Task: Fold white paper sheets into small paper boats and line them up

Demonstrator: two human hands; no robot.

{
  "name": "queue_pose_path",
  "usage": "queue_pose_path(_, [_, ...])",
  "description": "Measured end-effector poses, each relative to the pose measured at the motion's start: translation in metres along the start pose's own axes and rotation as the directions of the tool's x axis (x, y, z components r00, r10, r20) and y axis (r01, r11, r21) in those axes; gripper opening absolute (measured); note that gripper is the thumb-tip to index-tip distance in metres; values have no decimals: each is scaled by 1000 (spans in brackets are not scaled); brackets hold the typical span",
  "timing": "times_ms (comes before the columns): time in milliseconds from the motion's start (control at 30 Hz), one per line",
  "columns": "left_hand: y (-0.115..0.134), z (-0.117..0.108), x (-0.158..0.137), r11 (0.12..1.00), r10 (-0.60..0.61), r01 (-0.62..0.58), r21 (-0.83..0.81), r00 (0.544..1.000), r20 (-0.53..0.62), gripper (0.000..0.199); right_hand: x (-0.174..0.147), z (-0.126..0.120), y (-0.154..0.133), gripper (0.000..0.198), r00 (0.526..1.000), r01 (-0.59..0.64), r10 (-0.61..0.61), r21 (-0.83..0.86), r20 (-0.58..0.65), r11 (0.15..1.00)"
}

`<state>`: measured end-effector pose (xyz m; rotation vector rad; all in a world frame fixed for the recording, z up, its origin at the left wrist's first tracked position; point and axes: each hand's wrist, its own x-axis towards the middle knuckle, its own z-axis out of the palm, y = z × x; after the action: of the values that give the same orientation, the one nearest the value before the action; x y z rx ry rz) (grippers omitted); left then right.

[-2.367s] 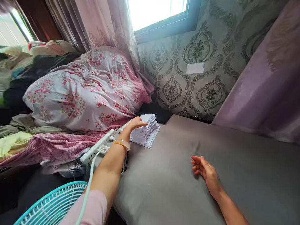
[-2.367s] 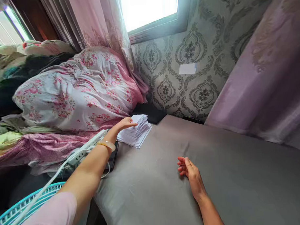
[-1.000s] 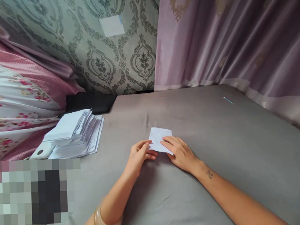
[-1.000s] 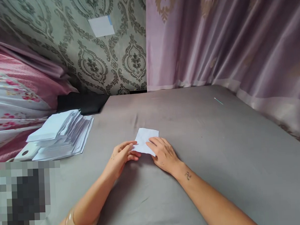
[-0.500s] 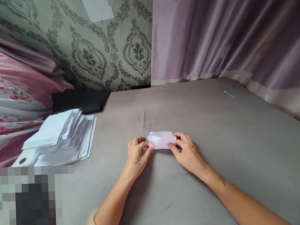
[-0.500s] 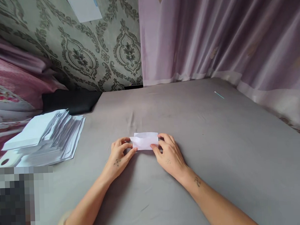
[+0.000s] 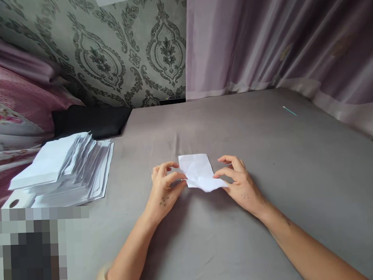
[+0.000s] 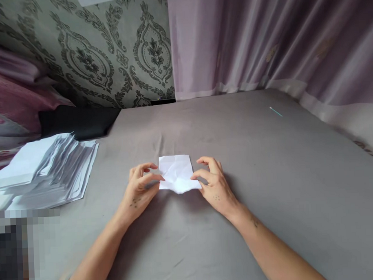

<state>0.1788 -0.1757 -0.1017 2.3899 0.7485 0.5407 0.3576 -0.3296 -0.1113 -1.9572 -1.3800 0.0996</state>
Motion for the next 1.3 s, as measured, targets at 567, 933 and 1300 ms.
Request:
queue_pose_path(567, [-7,1,-5,956,261,-284,72,937,232,45,0,0,-15,41,947,189,-129,-187,294,964])
queue_pose_path(933, [0,13,-2,972,-232,231,-30,973,-14,26,8,17,-8,27,988,-145,144,-3,56,989])
queue_pose_path(1300, [-6,24,2,977,-82,99,190,992,-95,25,15,22,-12,32,989,-117,134,-225,58,967])
